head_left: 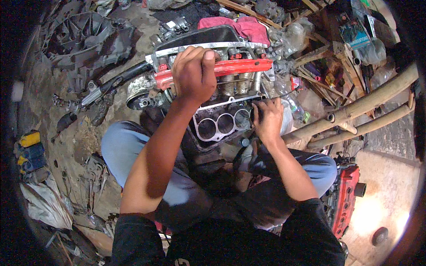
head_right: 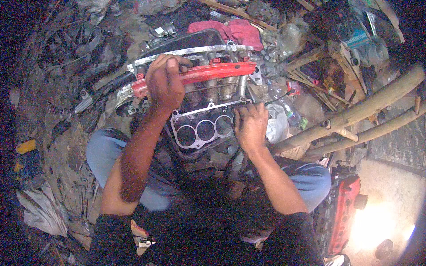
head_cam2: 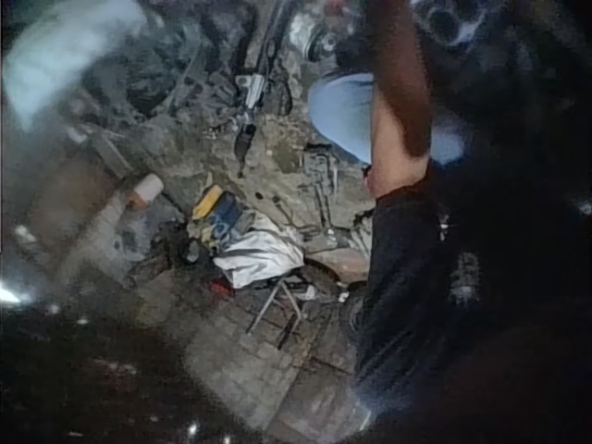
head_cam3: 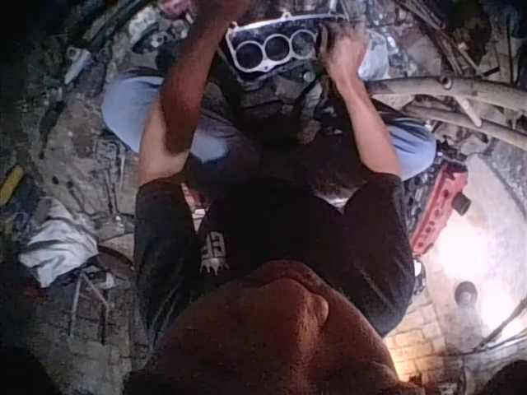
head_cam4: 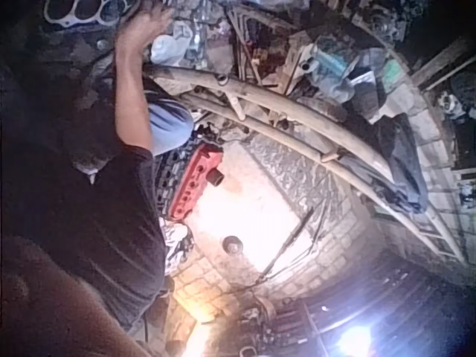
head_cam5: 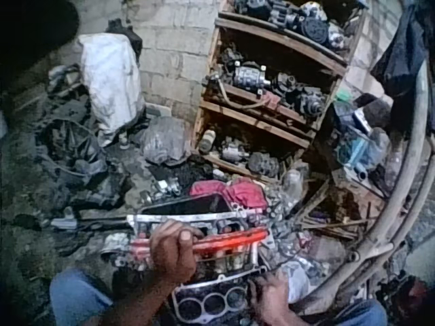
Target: The person sits on the floor and works on a disassembled engine block. They place a head gasket onto the engine block, align it, and use a tool to clean or scrape the surface around the gasket and cylinder openings.
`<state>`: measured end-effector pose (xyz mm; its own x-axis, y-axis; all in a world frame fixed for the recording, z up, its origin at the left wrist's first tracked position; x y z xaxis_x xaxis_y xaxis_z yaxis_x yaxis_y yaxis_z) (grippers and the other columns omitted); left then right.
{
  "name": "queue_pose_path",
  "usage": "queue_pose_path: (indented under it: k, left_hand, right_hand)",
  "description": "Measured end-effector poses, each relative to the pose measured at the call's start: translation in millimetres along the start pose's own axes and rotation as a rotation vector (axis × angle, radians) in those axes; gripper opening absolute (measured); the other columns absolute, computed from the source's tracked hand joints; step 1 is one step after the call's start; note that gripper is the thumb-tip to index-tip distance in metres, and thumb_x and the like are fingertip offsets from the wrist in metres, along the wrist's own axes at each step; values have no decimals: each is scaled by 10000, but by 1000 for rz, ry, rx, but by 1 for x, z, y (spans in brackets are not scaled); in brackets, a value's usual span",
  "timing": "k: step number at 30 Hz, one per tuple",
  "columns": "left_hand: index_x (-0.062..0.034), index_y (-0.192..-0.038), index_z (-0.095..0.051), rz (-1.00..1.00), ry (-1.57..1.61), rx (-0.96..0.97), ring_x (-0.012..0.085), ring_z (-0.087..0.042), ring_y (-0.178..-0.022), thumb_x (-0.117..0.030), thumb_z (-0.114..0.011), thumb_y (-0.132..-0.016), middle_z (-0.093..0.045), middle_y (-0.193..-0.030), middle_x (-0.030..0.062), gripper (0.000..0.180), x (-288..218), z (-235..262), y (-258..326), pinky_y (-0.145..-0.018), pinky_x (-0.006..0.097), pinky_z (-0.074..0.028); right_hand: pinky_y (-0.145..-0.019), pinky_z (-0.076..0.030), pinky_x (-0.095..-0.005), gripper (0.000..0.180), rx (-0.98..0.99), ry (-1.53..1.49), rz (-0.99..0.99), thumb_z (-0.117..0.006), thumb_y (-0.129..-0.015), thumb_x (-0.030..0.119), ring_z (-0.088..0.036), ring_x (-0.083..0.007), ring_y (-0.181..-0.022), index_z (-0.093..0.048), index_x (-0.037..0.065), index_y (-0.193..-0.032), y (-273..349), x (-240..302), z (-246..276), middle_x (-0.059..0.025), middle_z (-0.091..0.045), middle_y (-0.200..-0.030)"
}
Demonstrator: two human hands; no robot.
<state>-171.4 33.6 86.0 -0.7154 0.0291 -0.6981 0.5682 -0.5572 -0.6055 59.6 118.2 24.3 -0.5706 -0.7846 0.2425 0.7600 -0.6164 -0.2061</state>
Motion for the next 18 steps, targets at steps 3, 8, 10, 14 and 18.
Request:
queue_pose_path:
  k: [3, 8, 10, 14, 18]
  left_hand:
    - [-31, -794, -696, -2, -23, 10, 302, -620, -732, -235, -334, -1017, -648, -721, 106, 470, -1, -2, 1, -771, 430, -480]
    - [-39, -798, -698, 6, -42, 36, 310, -624, -741, -234, -331, -1015, -651, -731, 110, 470, -1, -3, 0, -782, 432, -478]
    - [-42, -789, -690, -1, -41, 33, 320, -625, -749, -230, -383, -1007, -654, -745, 116, 421, 1, -5, 0, -769, 437, -468]
    - [-41, -773, -674, -9, -22, 9, 336, -623, -762, -228, -493, -992, -659, -768, 124, 340, 3, -6, 0, -739, 446, -449]
    - [-48, -804, -707, 21, -74, 62, 333, -642, -773, -245, -333, -1018, -667, -758, 126, 474, 4, -6, 0, -790, 446, -478]
  right_hand:
    - [-837, -438, -478, 97, 18, -51, 15, -738, -840, 127, -567, -350, -938, -743, 33, -863, 4, -2, -7, -135, -666, -878]
    - [-809, -430, -472, 90, -58, 104, -4, -732, -825, 115, -561, -352, -929, -750, 44, -878, -3, -1, 3, -140, -659, -874]
    - [-807, -429, -471, 101, -3, 72, 21, -738, -793, 102, -559, -349, -940, -752, 49, -878, 0, 14, -7, -133, -661, -902]
    - [-808, -427, -458, 308, 39, -37, 176, -741, -678, 76, -550, -335, -988, -754, 81, -986, 22, 46, -24, -102, -644, -981]
    - [-804, -428, -453, 217, -37, 59, 48, -739, -742, 95, -547, -340, -982, -761, 80, -957, -2, 29, -9, -108, -650, -958]
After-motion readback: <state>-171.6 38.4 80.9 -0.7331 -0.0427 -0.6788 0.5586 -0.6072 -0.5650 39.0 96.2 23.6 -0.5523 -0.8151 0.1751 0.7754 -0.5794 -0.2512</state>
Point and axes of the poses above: each hand's wrist, its own y-axis away from the middle knuckle, its own z-axis out of the back of the hand, x = y × z, the point moved 8 cm from there along -y, towards the middle knuckle
